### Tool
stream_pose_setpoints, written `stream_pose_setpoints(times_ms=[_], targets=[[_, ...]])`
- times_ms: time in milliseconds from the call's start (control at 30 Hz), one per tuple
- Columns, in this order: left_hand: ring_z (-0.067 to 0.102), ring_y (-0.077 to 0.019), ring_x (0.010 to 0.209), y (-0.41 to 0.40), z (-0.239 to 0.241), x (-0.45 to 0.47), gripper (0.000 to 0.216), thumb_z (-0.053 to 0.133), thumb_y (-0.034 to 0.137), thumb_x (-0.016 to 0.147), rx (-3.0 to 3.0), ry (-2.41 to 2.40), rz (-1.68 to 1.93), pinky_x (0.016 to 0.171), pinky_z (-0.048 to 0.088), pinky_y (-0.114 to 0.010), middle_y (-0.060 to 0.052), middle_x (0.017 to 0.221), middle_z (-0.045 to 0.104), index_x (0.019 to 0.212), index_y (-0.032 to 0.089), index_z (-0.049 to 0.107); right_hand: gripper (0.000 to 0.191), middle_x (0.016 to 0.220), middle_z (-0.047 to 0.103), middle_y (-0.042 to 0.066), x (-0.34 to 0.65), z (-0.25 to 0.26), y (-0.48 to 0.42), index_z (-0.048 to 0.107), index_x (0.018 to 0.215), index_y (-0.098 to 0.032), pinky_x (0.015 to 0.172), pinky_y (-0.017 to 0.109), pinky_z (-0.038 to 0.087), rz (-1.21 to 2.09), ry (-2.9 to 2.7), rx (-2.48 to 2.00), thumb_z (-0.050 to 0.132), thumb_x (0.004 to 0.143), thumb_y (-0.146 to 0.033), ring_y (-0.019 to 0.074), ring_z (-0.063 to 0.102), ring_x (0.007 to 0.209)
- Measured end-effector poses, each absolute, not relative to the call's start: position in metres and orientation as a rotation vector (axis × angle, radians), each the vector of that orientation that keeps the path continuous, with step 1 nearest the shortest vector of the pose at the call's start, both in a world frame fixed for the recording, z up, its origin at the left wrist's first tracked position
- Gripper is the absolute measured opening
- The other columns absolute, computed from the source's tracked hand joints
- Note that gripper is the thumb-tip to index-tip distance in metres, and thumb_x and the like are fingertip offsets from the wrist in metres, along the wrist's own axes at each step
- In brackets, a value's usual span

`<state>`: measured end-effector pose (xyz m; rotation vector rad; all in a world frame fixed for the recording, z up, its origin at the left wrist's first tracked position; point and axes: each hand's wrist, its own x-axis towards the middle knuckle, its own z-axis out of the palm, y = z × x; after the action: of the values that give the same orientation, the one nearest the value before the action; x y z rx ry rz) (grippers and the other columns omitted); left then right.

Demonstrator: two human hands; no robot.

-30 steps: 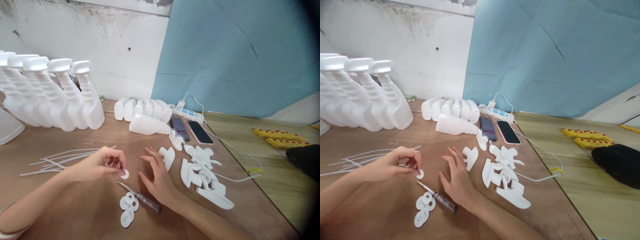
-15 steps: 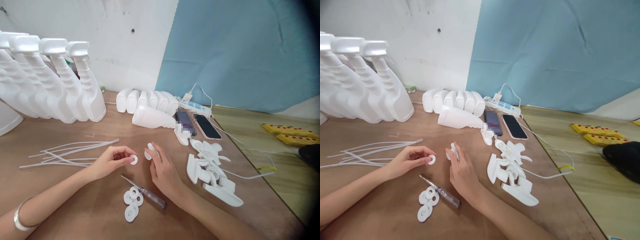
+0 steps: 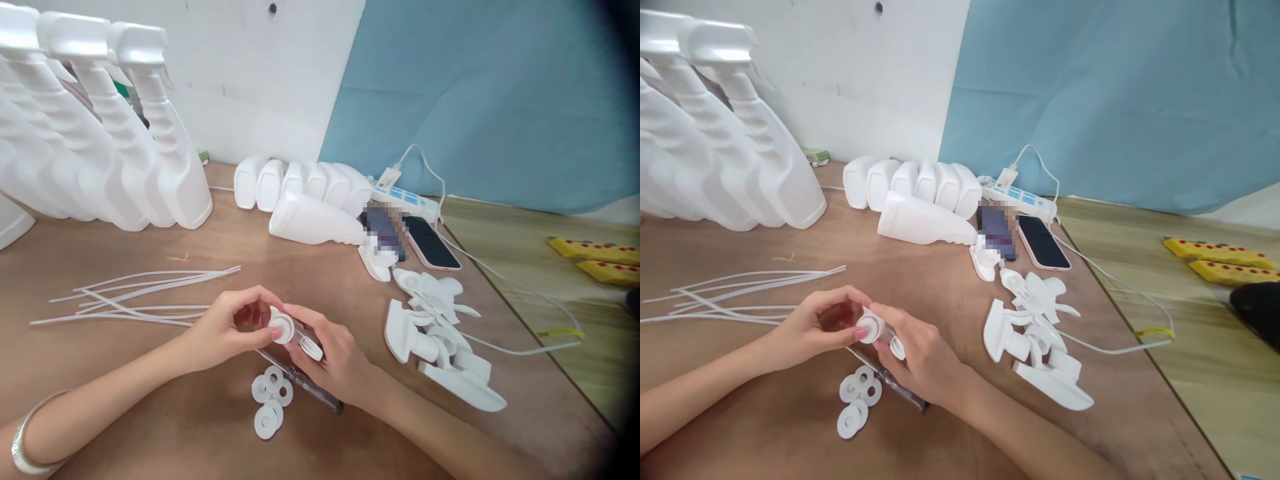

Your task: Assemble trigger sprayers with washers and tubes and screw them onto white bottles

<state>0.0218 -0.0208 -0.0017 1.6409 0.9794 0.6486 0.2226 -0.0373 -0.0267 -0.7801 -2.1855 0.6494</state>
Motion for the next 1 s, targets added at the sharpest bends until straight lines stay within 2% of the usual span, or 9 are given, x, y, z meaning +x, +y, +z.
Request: stream_pose_setpoints(times_ms=[167, 300, 433, 600, 800, 1000], targets=[[0.046, -0.0111, 0.070, -0.027, -0.004, 0.026, 0.015, 0.056, 0.024, 0.077, 1.744, 1.006, 0.725, 0.062, 0.041, -0.023, -0.002, 0.082, 0.051, 0.090, 0.017, 0.052, 0.045, 0.113, 0.057, 0.005, 0.223, -0.027, -0.037, 0.034, 0.123, -0.020, 0.083, 0.020, 0.047, 0.744, -2.189, -0.647, 0.050, 0.082, -0.009, 0.0101, 0.057, 0.099], [0.050, -0.0117, 0.071, -0.026, -0.009, 0.025, 0.015, 0.053, 0.025, 0.081, 1.751, 0.866, 0.801, 0.063, 0.043, -0.025, -0.005, 0.087, 0.052, 0.092, 0.016, 0.047, 0.037, 0.109, 0.057, 0.006, 0.223, -0.028, -0.036, 0.038, 0.114, -0.020, 0.080, 0.022, 0.048, 0.795, -2.166, -0.650, 0.051, 0.082, -0.010, 0.0112, 0.058, 0.096], [0.052, -0.0130, 0.077, -0.021, -0.010, 0.021, 0.024, 0.062, 0.024, 0.075, 1.954, 0.702, 0.811, 0.066, 0.045, -0.025, -0.006, 0.093, 0.052, 0.091, 0.016, 0.048, 0.025, 0.106, 0.057, 0.006, 0.223, -0.028, -0.033, 0.043, 0.101, -0.021, 0.073, 0.022, 0.048, 0.776, -2.187, -0.655, 0.051, 0.081, -0.010, 0.0115, 0.058, 0.089], [0.053, -0.0127, 0.080, -0.019, -0.010, 0.020, 0.009, 0.059, 0.018, 0.078, 2.357, 0.697, 0.845, 0.071, 0.044, -0.025, -0.005, 0.091, 0.055, 0.085, 0.017, 0.055, 0.020, 0.101, 0.060, 0.006, 0.221, -0.023, -0.032, 0.046, 0.098, -0.021, 0.073, 0.025, 0.049, 0.633, -2.238, -0.631, 0.048, 0.082, -0.010, 0.0128, 0.059, 0.087], [0.055, -0.0128, 0.081, -0.017, -0.012, 0.019, 0.012, 0.060, 0.022, 0.079, 2.467, 0.700, 0.889, 0.072, 0.041, -0.026, -0.004, 0.092, 0.061, 0.088, 0.018, 0.054, 0.016, 0.107, 0.055, 0.009, 0.222, -0.024, -0.031, 0.050, 0.097, -0.020, 0.071, 0.026, 0.050, 0.526, -2.268, -0.692, 0.050, 0.082, -0.014, 0.0142, 0.059, 0.087], [0.051, -0.0127, 0.076, -0.016, -0.012, 0.016, 0.009, 0.057, 0.025, 0.081, 2.533, 0.722, 0.883, 0.069, 0.039, -0.026, -0.004, 0.090, 0.062, 0.088, 0.019, 0.059, 0.019, 0.102, 0.055, 0.007, 0.222, -0.025, -0.029, 0.050, 0.100, -0.021, 0.070, 0.025, 0.049, 0.566, -2.265, -0.674, 0.048, 0.083, -0.013, 0.0121, 0.058, 0.082]])
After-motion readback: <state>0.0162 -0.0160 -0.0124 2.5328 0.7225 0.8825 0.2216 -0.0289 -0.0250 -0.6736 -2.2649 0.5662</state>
